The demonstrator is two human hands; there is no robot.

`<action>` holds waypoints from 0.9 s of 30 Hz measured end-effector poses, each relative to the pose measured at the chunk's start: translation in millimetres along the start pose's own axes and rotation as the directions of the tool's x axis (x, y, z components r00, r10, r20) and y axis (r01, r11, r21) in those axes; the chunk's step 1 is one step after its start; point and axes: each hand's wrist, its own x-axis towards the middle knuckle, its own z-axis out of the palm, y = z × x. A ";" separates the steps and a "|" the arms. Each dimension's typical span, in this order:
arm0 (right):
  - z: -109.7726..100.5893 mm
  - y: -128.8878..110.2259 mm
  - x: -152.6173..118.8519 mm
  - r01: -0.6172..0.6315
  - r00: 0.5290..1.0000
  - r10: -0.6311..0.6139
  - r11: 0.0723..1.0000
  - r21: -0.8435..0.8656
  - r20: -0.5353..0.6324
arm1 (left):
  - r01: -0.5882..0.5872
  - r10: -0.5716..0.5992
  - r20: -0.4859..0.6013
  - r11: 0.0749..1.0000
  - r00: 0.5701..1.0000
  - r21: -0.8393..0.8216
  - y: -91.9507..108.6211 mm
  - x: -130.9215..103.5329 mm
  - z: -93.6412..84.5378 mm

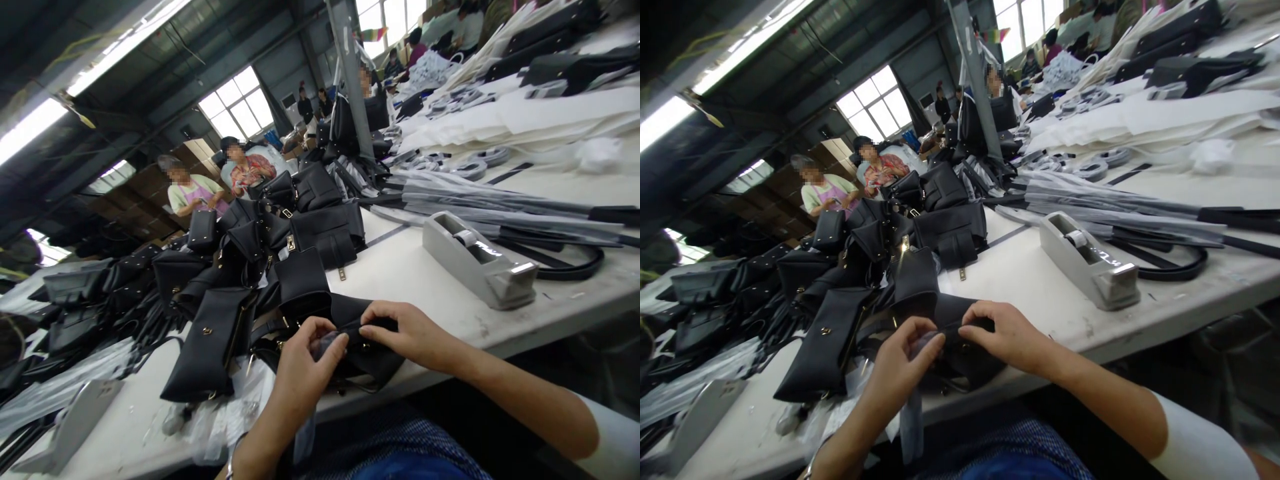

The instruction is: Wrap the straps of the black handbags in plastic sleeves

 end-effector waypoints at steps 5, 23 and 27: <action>0.6 0.5 5.6 -0.011 1.000 0.010 0.999 0.035 0.022 | 0.171 -0.148 0.115 0.958 0.982 -0.229 -2.4 8.4 -3.9; 4.6 2.5 1.8 0.026 1.000 -0.026 0.999 0.027 -0.012 | 0.276 -0.247 0.187 0.949 0.951 -0.151 21.6 15.9 -1.6; 8.5 5.5 1.8 0.052 0.997 -0.053 0.999 -0.014 -0.048 | 0.257 -0.219 0.190 0.945 0.957 -0.204 17.3 15.8 -0.9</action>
